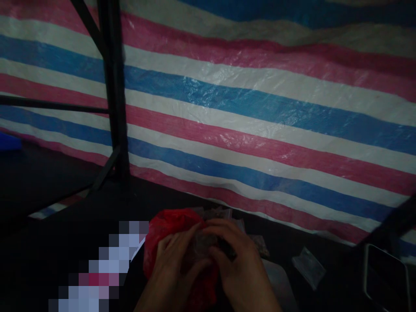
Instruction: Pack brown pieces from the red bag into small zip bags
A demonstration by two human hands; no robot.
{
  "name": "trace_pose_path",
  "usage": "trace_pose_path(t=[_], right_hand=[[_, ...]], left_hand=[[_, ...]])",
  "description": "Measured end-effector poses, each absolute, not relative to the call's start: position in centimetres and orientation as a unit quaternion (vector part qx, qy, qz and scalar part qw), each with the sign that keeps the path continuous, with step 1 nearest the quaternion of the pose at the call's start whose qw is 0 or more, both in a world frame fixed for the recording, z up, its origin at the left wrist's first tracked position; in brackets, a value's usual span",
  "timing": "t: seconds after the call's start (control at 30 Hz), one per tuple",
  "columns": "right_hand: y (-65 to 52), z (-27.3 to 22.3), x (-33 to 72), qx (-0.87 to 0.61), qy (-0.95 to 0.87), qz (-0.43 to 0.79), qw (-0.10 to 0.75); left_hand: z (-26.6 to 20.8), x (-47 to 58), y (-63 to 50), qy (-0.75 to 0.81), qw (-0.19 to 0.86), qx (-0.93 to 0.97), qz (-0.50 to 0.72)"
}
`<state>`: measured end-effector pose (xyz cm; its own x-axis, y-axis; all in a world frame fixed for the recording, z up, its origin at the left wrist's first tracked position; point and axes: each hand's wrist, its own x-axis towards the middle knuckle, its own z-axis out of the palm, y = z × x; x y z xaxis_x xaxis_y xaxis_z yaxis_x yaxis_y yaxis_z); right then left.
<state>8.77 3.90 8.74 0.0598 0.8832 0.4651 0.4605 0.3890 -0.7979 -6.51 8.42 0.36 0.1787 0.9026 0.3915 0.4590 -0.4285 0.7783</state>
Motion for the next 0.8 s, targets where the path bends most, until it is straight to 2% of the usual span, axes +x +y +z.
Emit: trace_pose_path(t=[0.13, 0.3, 0.43, 0.6, 0.7, 0.8], right_hand=[[3.9, 8.6, 8.3, -0.495, -0.689, 0.179, 0.499], [4.3, 8.6, 7.0, -0.474, -0.716, 0.145, 0.491], [4.9, 8.6, 6.4, -0.539, -0.653, 0.131, 0.516], [5.7, 7.0, 6.0, -0.579, -0.687, 0.182, 0.400], [6.3, 5.6, 5.9, -0.619, -0.680, 0.164, 0.357], [6.9, 4.7, 5.8, -0.645, -0.680, 0.133, 0.321]], left_hand=[[-0.2, -6.3, 8.6, 0.473, 0.372, 0.643, 0.475], [0.3, -6.9, 8.6, 0.454, 0.396, 0.612, 0.512], [2.9, -8.2, 8.2, 0.489, 0.427, 0.507, 0.567], [5.3, -10.3, 7.9, 0.544, 0.405, 0.401, 0.616], [5.4, -10.6, 6.9, 0.574, 0.382, 0.371, 0.622], [4.5, -9.3, 4.9, 0.607, 0.405, 0.335, 0.597]])
